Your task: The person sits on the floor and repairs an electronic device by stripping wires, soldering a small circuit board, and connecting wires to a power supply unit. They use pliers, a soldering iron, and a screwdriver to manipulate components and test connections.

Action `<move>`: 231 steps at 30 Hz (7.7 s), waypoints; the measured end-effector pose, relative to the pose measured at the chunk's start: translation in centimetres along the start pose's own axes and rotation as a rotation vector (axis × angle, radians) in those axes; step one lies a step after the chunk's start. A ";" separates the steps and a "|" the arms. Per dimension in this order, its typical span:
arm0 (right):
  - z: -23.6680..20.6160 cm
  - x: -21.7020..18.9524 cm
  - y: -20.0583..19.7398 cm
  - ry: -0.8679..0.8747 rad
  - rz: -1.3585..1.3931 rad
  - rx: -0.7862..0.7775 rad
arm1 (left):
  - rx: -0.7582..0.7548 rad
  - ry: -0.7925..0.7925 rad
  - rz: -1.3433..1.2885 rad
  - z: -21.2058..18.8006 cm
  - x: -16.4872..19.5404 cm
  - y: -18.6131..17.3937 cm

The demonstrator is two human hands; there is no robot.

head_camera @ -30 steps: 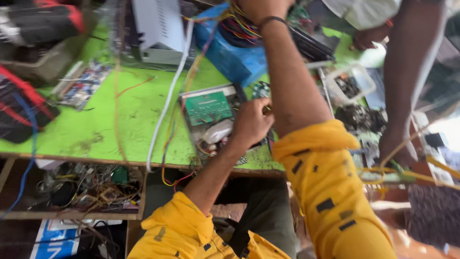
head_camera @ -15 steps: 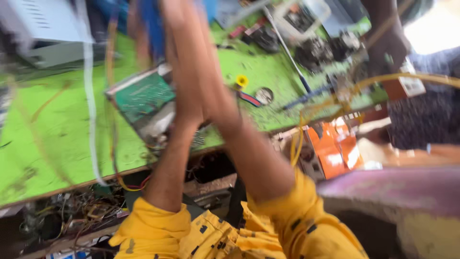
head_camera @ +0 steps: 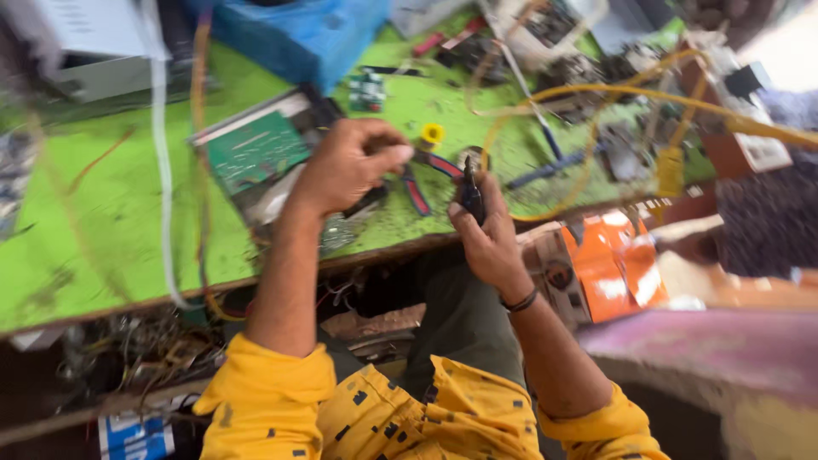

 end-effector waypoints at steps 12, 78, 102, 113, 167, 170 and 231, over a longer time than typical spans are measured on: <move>2.3 -1.8 2.4 -0.154 -0.249 -0.006 | -0.072 -0.016 -0.177 0.8 -2.3 1.2; -1.2 1.4 -4.9 -0.513 -0.726 0.256 | -0.034 -0.144 -0.134 0.5 -1.0 0.6; -5.9 13.2 -18.6 0.184 0.309 0.504 | -0.027 -0.230 -0.158 0.4 -1.4 0.5; -13.0 16.2 -19.5 0.202 -0.378 0.534 | -0.030 -0.203 -0.155 0.5 -1.5 0.5; -15.1 15.9 -21.2 0.047 0.195 0.423 | -0.021 -0.233 -0.125 0.5 -0.5 0.4; -14.7 15.4 -21.6 0.034 0.272 0.378 | -0.025 -0.231 -0.127 0.5 -0.7 0.5; -3.3 3.0 -18.0 -0.333 -0.434 0.693 | -0.034 -0.196 -0.139 0.7 -1.2 0.6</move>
Point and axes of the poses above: each hand's wrist, its own z-axis towards the middle knuckle, its own y-axis out of the palm, x = y × z, the point moved 1 cm from there along z, towards the middle knuckle, and after that the axes turned 5 degrees about z, right-handed, at the moved point
